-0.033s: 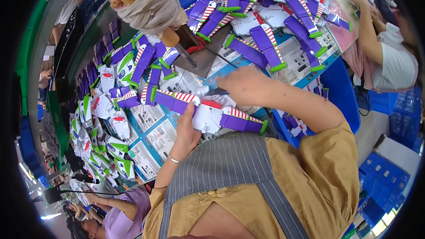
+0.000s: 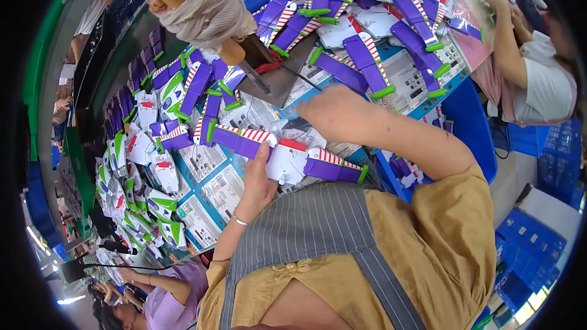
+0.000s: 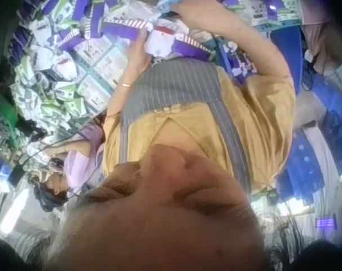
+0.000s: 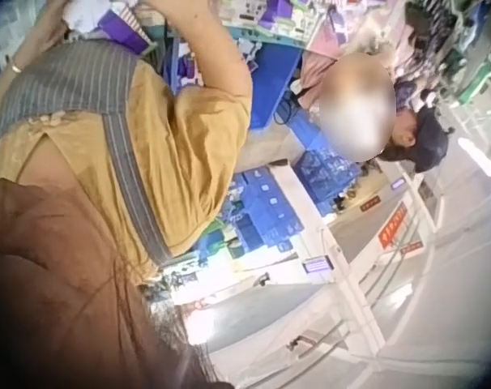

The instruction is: The person assembles plastic toy jetpacks by fitting wing components into the body pieces by hand and trimming excess plastic with pliers.

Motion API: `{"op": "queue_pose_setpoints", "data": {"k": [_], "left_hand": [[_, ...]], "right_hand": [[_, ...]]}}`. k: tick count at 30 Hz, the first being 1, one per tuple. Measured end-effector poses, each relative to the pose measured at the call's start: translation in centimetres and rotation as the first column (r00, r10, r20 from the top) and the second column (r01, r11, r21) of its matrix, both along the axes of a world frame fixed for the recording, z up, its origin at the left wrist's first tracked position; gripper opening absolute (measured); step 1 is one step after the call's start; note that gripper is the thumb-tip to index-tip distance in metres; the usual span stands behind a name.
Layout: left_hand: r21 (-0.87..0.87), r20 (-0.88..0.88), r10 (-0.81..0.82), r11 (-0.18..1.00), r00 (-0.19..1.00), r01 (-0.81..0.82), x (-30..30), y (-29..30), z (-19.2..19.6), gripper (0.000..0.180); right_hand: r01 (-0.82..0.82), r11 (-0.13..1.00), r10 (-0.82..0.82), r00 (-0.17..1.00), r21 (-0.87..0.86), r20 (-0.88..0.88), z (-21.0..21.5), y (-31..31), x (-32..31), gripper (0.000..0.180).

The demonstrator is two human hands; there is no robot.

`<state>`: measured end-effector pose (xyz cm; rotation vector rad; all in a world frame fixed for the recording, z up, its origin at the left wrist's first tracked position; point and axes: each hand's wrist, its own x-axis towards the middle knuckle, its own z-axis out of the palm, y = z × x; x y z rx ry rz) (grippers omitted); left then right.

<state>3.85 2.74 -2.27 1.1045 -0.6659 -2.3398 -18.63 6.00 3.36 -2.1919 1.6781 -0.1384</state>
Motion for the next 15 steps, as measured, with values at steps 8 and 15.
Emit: {"op": "queue_pose_setpoints", "data": {"k": [8, 15], "left_hand": [[-0.056, 0.03, -0.033, 0.998, 0.999, 0.035, -0.2, 0.3, -0.6, 0.041], [-0.042, 0.087, 0.037, 0.999, 0.996, -0.033, -1.1, -0.7, 0.7, 0.037]], "right_hand": [[-0.17, 0.97, 0.11, 0.944, -0.172, -0.312, -0.5, -1.5, 1.2, 0.013], [-0.165, 0.985, 0.171, 0.965, 0.048, -0.198, 0.9, -2.7, 0.2, 0.014]]}}
